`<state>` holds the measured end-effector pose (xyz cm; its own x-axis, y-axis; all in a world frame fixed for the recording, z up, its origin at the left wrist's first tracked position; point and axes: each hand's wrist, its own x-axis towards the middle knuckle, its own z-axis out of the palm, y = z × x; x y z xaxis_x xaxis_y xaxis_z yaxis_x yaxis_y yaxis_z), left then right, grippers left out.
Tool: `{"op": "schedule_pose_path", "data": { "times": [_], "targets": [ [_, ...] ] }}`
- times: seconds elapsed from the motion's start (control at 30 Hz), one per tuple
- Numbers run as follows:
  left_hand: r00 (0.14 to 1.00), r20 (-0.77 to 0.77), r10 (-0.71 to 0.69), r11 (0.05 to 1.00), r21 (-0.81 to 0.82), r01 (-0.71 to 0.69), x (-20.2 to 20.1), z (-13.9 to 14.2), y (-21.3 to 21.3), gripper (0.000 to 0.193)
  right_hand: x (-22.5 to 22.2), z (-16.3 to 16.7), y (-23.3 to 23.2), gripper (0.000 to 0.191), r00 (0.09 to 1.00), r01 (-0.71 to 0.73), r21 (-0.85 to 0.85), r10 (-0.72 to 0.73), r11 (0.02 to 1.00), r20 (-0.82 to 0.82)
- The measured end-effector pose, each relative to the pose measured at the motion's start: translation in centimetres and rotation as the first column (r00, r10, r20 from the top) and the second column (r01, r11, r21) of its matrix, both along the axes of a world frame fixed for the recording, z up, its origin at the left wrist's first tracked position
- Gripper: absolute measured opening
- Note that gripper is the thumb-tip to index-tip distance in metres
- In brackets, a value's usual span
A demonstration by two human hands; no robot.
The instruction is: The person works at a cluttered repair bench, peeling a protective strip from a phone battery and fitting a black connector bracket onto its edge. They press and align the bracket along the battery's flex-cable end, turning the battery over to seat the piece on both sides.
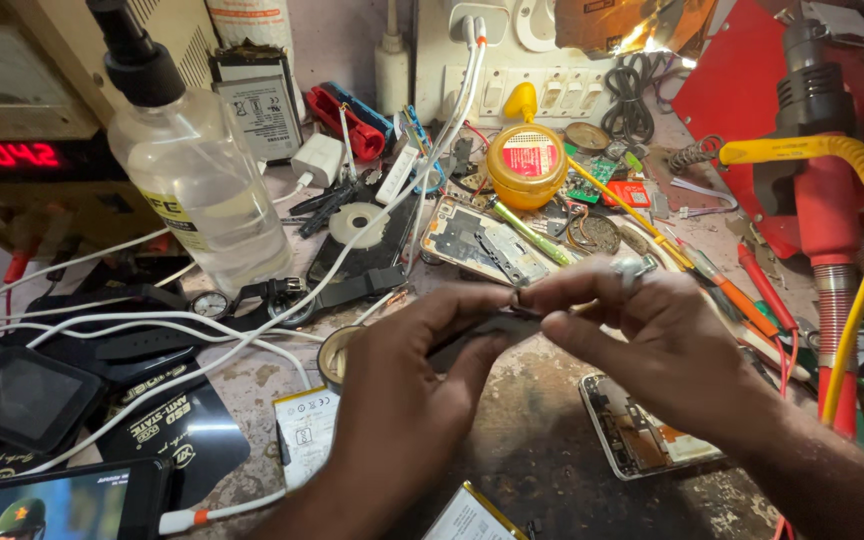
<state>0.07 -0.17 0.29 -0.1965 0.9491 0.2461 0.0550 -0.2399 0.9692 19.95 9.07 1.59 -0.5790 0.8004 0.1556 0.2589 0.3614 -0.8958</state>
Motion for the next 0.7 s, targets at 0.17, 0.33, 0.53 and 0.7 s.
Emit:
{"op": "schedule_pose_path", "data": {
  "times": [0.17,0.33,0.53,0.7],
  "targets": [
    [0.811,-0.466,0.354,0.831,0.555,-0.044,-0.8,0.2,-1.1,0.014,0.4,0.2,-0.1,0.032,0.943,-0.155,-0.305,0.049,0.940,-0.328],
    [0.702,-0.549,0.454,0.755,0.655,0.024,-0.7,-0.1,-1.1,0.014,0.9,0.0,-0.2,0.028,0.864,-0.294,-0.510,-0.003,0.808,-0.503],
    [0.674,-0.591,0.443,0.759,0.647,0.069,-0.8,-0.7,-1.0,0.014,0.9,0.0,-0.2,0.035,0.880,-0.246,-0.515,-0.033,0.821,-0.474],
    [0.660,-0.629,0.411,0.777,0.621,0.108,-0.5,-1.2,-0.7,0.011,0.8,0.2,-0.6,0.053,0.898,-0.222,-0.426,0.014,0.877,-0.440]
  ]
}}
